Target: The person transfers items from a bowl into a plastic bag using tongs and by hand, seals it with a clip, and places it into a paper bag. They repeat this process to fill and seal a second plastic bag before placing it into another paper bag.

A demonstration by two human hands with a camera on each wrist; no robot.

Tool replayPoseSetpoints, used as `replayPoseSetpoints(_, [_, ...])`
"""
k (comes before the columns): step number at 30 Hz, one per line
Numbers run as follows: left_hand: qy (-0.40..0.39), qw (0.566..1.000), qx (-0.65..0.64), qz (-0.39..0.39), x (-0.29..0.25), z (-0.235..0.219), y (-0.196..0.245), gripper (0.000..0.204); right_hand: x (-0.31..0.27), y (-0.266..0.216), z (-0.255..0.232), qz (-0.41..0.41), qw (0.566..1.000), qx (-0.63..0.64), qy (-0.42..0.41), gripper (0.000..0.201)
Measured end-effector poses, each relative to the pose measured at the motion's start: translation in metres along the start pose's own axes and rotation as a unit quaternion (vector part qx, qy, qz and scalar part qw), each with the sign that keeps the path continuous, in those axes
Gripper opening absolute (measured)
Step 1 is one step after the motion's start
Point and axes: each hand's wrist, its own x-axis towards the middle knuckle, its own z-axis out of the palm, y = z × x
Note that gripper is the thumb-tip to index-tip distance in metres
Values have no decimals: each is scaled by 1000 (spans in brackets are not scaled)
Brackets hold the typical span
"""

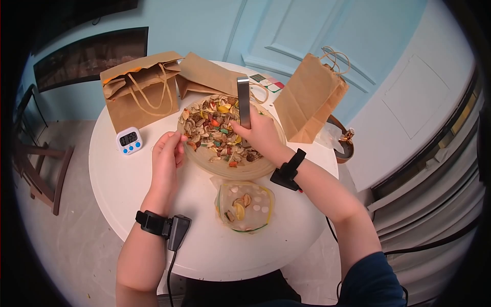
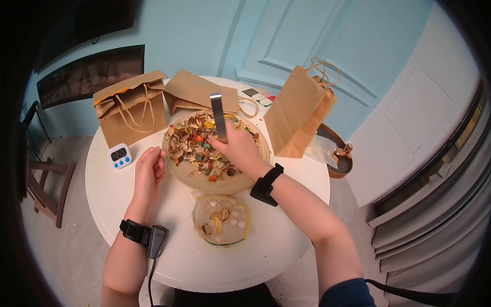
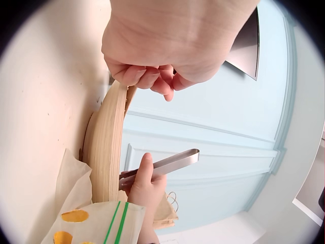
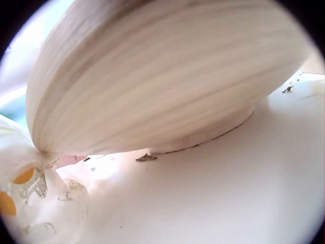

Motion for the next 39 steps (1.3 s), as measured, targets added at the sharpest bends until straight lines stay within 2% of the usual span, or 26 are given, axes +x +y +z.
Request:
replayPoseSetpoints(4, [-2, 1000, 3, 0, -2, 1, 2, 21, -3, -9, -20, 15, 999, 13, 36, 39])
replayPoseSetpoints(6, [-2, 1000, 5, 1, -2, 1, 1, 21, -11, -37, -44, 66, 994, 75, 48, 34])
replayPoseSetpoints(8, [-1, 1000, 7, 0, -2, 2, 1, 21, -25, -51, -54, 65, 991, 95, 69, 31])
replayPoseSetpoints(10, [9, 1000, 8, -3, -2, 3, 2, 21, -45, -58, -62, 61, 985, 151, 55, 28])
replayPoseSetpoints(12, [9, 1000, 6, -4, -2, 4, 1, 21, -66, -65, -62, 55, 988, 140, 32, 28])
replayPoseSetpoints(14, [8, 1000, 6, -3, -2, 4, 1, 21, -83, -72, -59, 55, 981, 188, -19, 28])
replayPoseSetpoints(15, [6, 1000, 0, 1, -3, 3, 1, 21, -89, -64, -56, 16, 988, 149, -41, 28])
replayPoseSetpoints(16, [4, 1000, -6, 5, -3, 3, 1, 20, -92, -62, -55, 17, 988, 149, -40, 28])
replayPoseSetpoints(18, [4, 1000, -5, 4, -3, 3, 1, 20, -95, -60, -55, 82, 975, 185, -97, 11])
replayPoseSetpoints(19, [5, 1000, -5, 3, -3, 3, 1, 20, -92, -58, -55, 81, 975, 185, -97, 11])
replayPoseSetpoints(21, [1, 1000, -3, 1, -3, 3, 2, 20, -81, -55, -54, 116, 908, 401, -25, 7])
replayPoseSetpoints(22, [-4, 1000, -1, -1, -3, 3, 2, 20, -74, -52, -56, 115, 909, 401, -25, 7])
replayPoseSetpoints(24, [-3, 1000, -2, -1, -3, 3, 1, 20, -61, -46, -61, 196, 856, 479, 13, 4])
replayPoseSetpoints(26, [-2, 1000, -2, -1, -2, 3, 0, 20, -49, -38, -59, 198, 846, 493, 28, 6])
replayPoseSetpoints(29, [-5, 1000, 0, 1, -2, 1, 1, 20, -34, -27, -52, 305, 722, 614, 94, 15])
replayPoseSetpoints(30, [-6, 1000, 1, -2, -2, 1, 1, 20, -31, -23, -50, 304, 722, 614, 94, 15])
replayPoseSetpoints(32, [-8, 1000, 2, -4, -2, 1, 1, 20, -27, -10, -44, 359, 677, 632, 120, 25])
replayPoseSetpoints(33, [-9, 1000, 2, -2, -2, 2, 1, 20, -26, -5, -42, 358, 677, 632, 120, 25])
replayPoseSetpoints(35, [-10, 1000, 1, 0, -2, 2, 1, 20, -23, 0, -39, 347, 714, 594, 128, 37])
replayPoseSetpoints(36, [-10, 1000, 1, 0, -2, 2, 1, 20, -21, 1, -37, 347, 715, 594, 127, 37])
replayPoseSetpoints(39, [-13, 1000, 0, 1, -2, 1, 0, 20, -16, 3, -28, 299, 737, 590, 140, 41])
